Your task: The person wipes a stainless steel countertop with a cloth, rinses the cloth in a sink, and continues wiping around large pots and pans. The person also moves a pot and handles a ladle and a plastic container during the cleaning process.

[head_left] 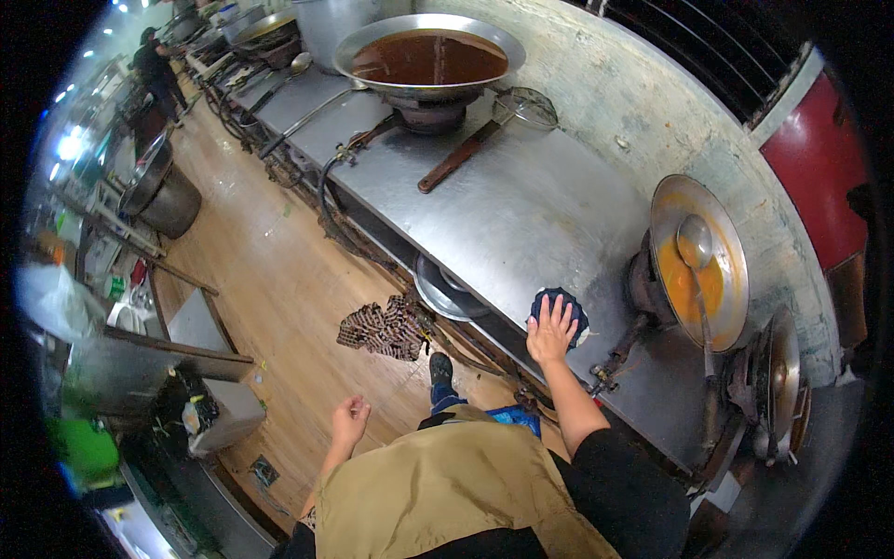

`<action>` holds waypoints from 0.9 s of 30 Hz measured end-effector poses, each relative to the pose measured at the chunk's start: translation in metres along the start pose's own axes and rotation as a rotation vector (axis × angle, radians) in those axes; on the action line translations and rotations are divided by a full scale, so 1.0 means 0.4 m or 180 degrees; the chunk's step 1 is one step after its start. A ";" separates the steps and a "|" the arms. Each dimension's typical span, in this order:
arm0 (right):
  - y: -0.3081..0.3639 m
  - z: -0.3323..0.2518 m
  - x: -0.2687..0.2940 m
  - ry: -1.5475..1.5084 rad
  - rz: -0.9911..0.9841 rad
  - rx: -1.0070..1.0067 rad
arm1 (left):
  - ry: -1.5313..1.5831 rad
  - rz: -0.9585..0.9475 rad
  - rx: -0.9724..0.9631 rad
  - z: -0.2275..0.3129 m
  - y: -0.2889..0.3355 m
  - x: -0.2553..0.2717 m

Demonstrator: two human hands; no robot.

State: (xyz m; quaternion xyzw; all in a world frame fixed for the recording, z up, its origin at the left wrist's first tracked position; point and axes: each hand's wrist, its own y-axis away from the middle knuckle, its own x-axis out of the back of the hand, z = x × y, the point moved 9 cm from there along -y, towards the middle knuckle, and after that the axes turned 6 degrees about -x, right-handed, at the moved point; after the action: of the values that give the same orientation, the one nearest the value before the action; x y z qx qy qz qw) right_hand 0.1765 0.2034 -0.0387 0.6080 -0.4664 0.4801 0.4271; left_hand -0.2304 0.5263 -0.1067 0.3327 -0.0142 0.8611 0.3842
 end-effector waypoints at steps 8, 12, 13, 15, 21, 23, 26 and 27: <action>-0.142 -0.297 -0.023 -0.0155 0.0092 0.0298 | -0.0335 0.0159 -0.0997 0.371 -0.407 0.048; -0.217 -0.412 -0.028 0.0048 0.0259 0.0637 | -0.0450 -0.0074 -0.1874 0.619 -0.666 -0.049; -0.230 -0.430 -0.033 0.0258 0.0261 0.0677 | -0.0507 -0.0110 -0.2227 0.685 -0.749 -0.085; -0.256 -0.449 -0.048 0.0571 0.0184 0.0779 | -0.0803 -0.0003 -0.2696 0.790 -0.865 -0.163; -0.280 -0.398 -0.109 -0.0291 -0.1256 0.0770 | -0.1198 -0.0508 -0.2382 0.927 -1.126 -0.386; -0.289 -0.361 0.001 -0.1708 -0.0264 0.0584 | -0.1633 -0.0634 -0.2117 0.947 -1.196 -0.459; -0.232 -0.312 0.115 -0.1997 0.0831 0.0389 | -0.1814 -0.0579 -0.1857 0.968 -1.292 -0.517; -0.217 -0.295 0.119 -0.2180 0.0664 0.0118 | -0.1786 -0.0626 -0.1726 0.968 -1.307 -0.539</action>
State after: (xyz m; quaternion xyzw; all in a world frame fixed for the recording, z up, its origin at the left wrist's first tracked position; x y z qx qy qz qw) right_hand 0.2445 0.3276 0.0222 0.6903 -0.6333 0.2978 0.1836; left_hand 0.4423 0.6454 -0.0521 0.4412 -0.3134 0.6610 0.5199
